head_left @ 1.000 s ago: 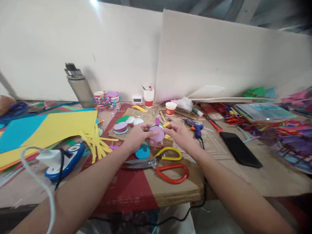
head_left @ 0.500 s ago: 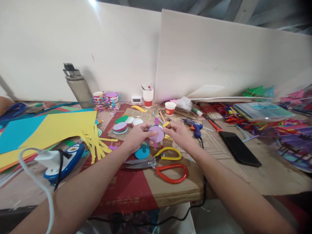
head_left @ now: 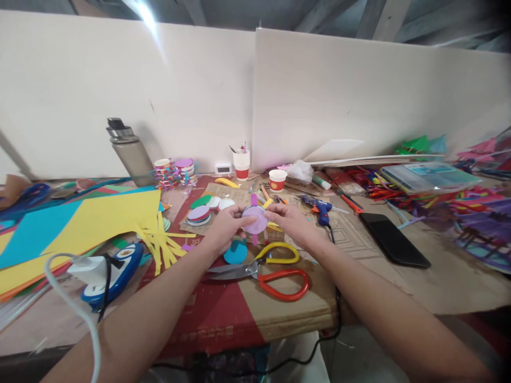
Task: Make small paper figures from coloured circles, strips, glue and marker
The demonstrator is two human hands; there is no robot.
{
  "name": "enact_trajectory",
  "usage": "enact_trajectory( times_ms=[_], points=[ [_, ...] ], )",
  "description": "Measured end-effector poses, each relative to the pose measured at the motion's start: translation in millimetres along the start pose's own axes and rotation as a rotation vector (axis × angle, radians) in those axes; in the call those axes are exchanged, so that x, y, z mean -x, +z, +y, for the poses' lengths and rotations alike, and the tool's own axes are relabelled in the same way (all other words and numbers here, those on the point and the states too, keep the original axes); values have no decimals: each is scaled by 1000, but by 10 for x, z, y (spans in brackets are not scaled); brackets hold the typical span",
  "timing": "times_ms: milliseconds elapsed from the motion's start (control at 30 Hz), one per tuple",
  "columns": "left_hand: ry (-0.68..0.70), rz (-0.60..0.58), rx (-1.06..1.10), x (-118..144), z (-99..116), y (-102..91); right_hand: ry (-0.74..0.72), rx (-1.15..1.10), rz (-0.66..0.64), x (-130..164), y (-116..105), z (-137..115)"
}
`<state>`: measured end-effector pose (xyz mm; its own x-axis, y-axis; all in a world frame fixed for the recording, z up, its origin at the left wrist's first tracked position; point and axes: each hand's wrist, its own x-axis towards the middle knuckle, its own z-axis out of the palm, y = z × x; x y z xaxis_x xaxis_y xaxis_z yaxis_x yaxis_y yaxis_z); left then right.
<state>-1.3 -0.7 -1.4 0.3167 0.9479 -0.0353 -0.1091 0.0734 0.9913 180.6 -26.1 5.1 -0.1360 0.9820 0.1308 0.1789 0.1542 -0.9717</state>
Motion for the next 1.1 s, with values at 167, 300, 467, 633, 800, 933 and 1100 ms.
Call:
enact_trajectory(
  times_ms=[167, 300, 467, 633, 800, 933, 1100],
  points=[
    [-17, -34, -12, 23, 11, 5, 20, -15, 25, -13, 33, 15],
    [-31, -45, 6, 57, 49, 22, 18, -29, 39, -27, 42, 58],
    [-33, -26, 24, 69, 64, 35, -6, -59, 52, -41, 61, 108],
    [-31, -2, 39, 69, 56, 43, -24, -80, 78, -41, 88, 117],
    [-29, -9, 10, 73, 66, 32, -16, -72, 44, -30, 86, 103],
    [-32, -3, -33, 65, 61, 19, -6, -65, 44, -36, 77, 103],
    [-29, -19, -20, 60, 44, 8, 22, -158, 53, -40, 89, 96]
  ],
)
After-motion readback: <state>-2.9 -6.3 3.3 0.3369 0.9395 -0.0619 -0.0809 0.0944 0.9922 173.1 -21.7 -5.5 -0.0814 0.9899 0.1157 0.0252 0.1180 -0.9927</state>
